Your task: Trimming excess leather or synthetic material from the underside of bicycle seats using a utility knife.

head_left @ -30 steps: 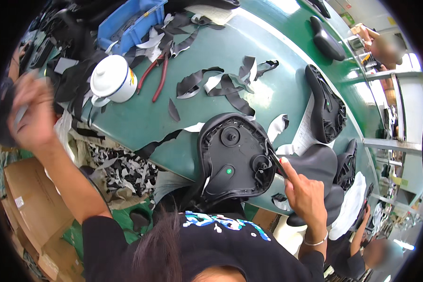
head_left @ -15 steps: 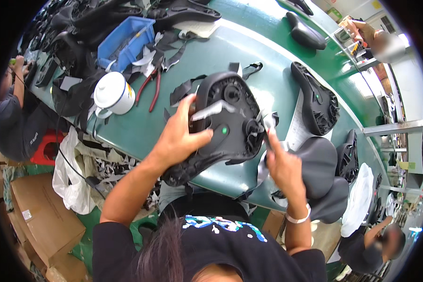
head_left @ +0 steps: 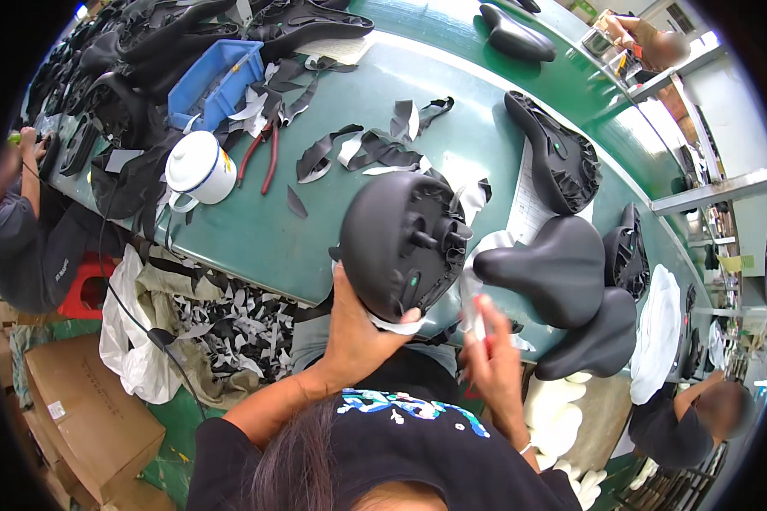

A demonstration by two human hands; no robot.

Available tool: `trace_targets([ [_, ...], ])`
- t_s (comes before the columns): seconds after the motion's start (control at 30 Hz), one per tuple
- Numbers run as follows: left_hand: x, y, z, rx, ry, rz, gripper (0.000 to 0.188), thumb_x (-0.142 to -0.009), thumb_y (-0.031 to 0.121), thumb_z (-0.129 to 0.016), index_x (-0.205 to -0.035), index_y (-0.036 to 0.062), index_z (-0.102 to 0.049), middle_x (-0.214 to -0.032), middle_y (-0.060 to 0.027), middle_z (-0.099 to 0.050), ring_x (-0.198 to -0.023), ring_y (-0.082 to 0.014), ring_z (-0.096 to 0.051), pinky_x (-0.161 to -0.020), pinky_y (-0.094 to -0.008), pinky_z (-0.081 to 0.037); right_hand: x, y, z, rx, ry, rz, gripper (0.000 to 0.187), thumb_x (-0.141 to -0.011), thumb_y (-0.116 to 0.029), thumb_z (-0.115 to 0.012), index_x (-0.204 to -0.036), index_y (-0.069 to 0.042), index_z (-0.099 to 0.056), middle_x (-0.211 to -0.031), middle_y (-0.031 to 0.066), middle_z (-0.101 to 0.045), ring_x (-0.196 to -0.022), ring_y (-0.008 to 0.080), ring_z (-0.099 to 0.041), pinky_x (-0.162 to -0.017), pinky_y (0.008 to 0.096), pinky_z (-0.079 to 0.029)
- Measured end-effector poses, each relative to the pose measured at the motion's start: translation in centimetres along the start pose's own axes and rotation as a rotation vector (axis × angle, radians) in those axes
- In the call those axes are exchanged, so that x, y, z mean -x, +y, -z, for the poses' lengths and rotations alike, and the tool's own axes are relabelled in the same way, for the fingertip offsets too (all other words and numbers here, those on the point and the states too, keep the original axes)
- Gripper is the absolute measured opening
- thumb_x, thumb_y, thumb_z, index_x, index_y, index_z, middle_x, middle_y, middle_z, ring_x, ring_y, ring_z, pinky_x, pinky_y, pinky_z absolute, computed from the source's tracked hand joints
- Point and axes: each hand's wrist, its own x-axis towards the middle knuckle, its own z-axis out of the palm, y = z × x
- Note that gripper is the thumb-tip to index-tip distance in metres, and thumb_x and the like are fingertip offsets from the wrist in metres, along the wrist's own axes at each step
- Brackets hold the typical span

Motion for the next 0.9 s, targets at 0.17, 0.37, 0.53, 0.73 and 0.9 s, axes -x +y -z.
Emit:
trace_targets([
  [0.17,-1.1,1.6,1.9,0.215,-0.012,0.132,0.075,-0.068,0.008,-0.077,-0.129,0.0009,-0.034,-0.110,-0.0146,-0.054,-0.102,-0.0245,-0.057,-0.091,-0.0370,-0.044,-8.5,-3.3,-0.4,0.138,0.236,0.415,0.063,-0.076,-0.003,-0.065,-0.133,-0.003,-0.040,-0.101,0.0168,-0.063,-0.078,0.0249,-0.063,-0.068,0.0338,-0.049],
  [0.37,-4.2,1.3,5.3,0.312,-0.362,0.303,0.075,-0.071,0.013,-0.071,-0.134,-0.0016,-0.032,-0.116,-0.0137,-0.054,-0.104,-0.0215,-0.054,-0.092,-0.0340,-0.043,-14.5,-2.1,6.7,0.470,0.696,0.346,0.042,-0.077,0.001,-0.055,-0.119,-0.003,-0.048,-0.086,0.0154,-0.062,-0.074,0.0297,-0.063,-0.066,0.0395,-0.049],
  [0.53,-9.0,3.1,3.8,0.399,-0.541,0.304,0.072,-0.074,0.014,-0.064,-0.136,-0.0013,-0.031,-0.116,-0.0138,-0.051,-0.107,-0.0192,-0.049,-0.096,-0.0328,-0.038,-17.2,-2.2,13.5,0.577,0.939,0.450,0.038,-0.081,-0.001,-0.052,-0.120,-0.004,-0.048,-0.088,0.0129,-0.063,-0.074,0.0279,-0.062,-0.068,0.0373,-0.049],
  [0.73,-12.5,4.2,5.4,0.680,-0.556,0.382,0.066,-0.074,0.002,-0.061,-0.136,-0.0003,-0.037,-0.092,-0.0029,-0.060,-0.081,-0.0091,-0.058,-0.072,-0.0223,-0.045,-17.2,2.6,26.9,0.642,1.185,0.004,0.034,-0.083,-0.005,-0.053,-0.117,-0.002,-0.052,-0.099,0.0138,-0.061,-0.080,0.0235,-0.061,-0.075,0.0352,-0.048],
  [0.9,-25.3,1.7,2.6,1.095,-0.291,0.430,0.030,-0.088,0.017,-0.053,-0.112,0.0009,-0.057,-0.105,-0.0091,-0.064,-0.098,-0.0179,-0.061,-0.094,-0.0336,-0.046,-21.4,-5.4,14.3,-0.060,0.292,0.321,0.034,-0.079,-0.013,-0.070,-0.108,-0.005,-0.056,-0.078,-0.0038,-0.054,-0.059,0.0011,-0.042,-0.053,0.0165,-0.033],
])
